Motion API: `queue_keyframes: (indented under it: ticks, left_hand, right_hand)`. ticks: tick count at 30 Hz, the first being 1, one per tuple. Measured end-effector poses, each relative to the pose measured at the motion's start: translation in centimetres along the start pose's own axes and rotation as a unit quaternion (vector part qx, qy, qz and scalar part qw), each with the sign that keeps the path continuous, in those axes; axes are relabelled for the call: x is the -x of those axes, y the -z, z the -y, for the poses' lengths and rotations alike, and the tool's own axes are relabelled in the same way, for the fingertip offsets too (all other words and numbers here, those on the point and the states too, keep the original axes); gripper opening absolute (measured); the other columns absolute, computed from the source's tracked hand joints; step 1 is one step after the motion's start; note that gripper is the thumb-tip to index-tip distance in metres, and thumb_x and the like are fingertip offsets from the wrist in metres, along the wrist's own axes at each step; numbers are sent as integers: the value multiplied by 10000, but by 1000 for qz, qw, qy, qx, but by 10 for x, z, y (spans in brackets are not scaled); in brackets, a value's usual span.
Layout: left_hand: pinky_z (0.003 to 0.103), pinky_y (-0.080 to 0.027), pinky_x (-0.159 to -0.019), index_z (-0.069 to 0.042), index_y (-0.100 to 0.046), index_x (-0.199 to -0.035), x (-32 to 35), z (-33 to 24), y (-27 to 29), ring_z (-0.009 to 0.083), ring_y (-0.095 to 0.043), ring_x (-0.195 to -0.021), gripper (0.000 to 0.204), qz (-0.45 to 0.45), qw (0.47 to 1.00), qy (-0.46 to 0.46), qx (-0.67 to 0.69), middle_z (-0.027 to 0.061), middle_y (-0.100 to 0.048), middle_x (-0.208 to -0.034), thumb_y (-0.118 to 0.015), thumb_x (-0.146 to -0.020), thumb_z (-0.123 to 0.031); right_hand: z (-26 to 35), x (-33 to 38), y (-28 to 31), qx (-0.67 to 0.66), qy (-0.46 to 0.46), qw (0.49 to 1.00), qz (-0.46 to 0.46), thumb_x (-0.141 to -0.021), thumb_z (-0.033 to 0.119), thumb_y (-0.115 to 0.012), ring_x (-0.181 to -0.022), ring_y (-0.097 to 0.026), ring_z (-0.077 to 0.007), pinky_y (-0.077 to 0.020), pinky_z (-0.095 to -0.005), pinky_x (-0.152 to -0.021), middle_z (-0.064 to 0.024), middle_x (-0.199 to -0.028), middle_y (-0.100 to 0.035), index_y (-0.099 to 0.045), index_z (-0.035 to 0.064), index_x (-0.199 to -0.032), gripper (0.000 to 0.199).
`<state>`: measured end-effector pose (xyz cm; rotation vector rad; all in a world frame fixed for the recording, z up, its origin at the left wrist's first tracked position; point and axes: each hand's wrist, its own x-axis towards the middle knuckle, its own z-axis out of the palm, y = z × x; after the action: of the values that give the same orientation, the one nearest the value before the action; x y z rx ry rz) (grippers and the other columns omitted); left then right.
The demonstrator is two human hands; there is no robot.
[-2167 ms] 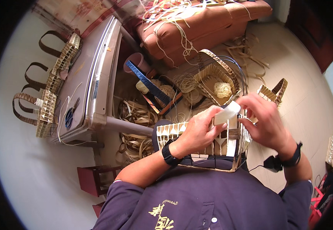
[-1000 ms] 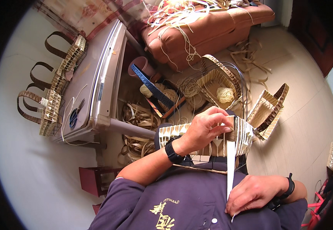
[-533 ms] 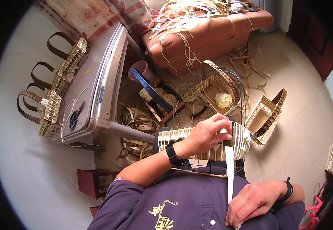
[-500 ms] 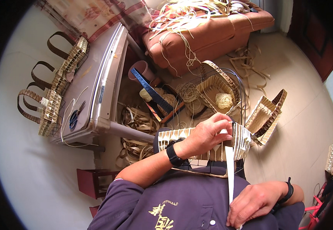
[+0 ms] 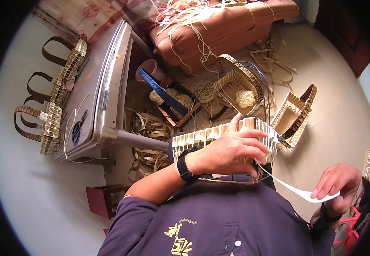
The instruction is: The person weaves strips of material into a basket frame, tucking the ends through the existing structure and pulling them tight by hand.
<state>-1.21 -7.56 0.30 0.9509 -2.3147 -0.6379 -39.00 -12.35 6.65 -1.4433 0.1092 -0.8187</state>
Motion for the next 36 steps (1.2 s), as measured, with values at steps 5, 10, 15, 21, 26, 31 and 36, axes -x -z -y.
queue_keyframes:
  ticks: [5,10,15,21,26,31,36]
  left_hand:
    - [874,-161,-1227,-239,-810,-978,-3,-2,-5,178,-662,-1363,132,-45,999,-4,3,-95,-781,-970,-859,-979,-361]
    - [858,-113,-1272,-215,-817,-979,-1,-4,-1,198,-673,-1376,130,-38,998,25,41,-103,-794,-1054,-897,-980,-317]
    - [868,-129,-1266,-181,-797,-947,-1,-8,-3,197,-699,-1326,156,-52,997,44,33,-67,-774,-1025,-900,-980,-294]
    - [869,-171,-1251,-190,-796,-964,-2,-9,2,201,-678,-1344,163,-15,1000,14,-2,-77,-761,-1066,-901,-969,-314]
    - [870,-180,-1237,-200,-801,-1048,1,-4,7,206,-660,-1364,201,7,1000,-3,27,-71,-759,-1143,-863,-998,-385]
    - [516,-507,-1125,-80,-734,-1365,-7,-3,9,355,-676,-1322,310,-136,977,158,37,177,-634,-1451,-739,-1077,-194]
    - [422,-598,-1010,-83,-745,-1389,-8,2,12,358,-734,-1197,310,-105,979,169,36,174,-699,-1360,-704,-1082,-92]
  right_hand:
    - [-4,4,-6,100,40,980,-167,-954,-129,-644,-789,-764,-285,-663,-382,-742,-184,-910,-746,-637,-13,-1021,134]
    - [-27,-1,5,492,166,781,-347,-972,-121,-698,-1050,-695,-255,-565,-377,-896,-175,-1251,-697,-623,-50,-1372,414]
    - [-34,-27,-18,699,208,665,-161,-814,-135,-802,-966,-640,-284,-543,-407,-792,-125,-1177,-630,-750,25,-1365,576]
    - [-32,-65,-24,580,57,812,26,-775,-104,-781,-753,-637,-258,-543,-379,-669,-104,-1042,-640,-822,56,-1221,476]
    - [-51,-56,-8,547,-57,822,147,-858,-29,-762,-808,-704,-345,-582,-439,-692,-127,-977,-674,-704,44,-984,157]
    - [-105,-32,-20,526,50,849,29,-808,-52,-779,-852,-750,-356,-605,-425,-701,-159,-1062,-736,-663,30,-1006,244]
    - [-134,-18,-34,413,114,902,-54,-857,22,-839,-934,-802,-321,-634,-383,-770,-187,-1117,-797,-677,30,-1072,269]
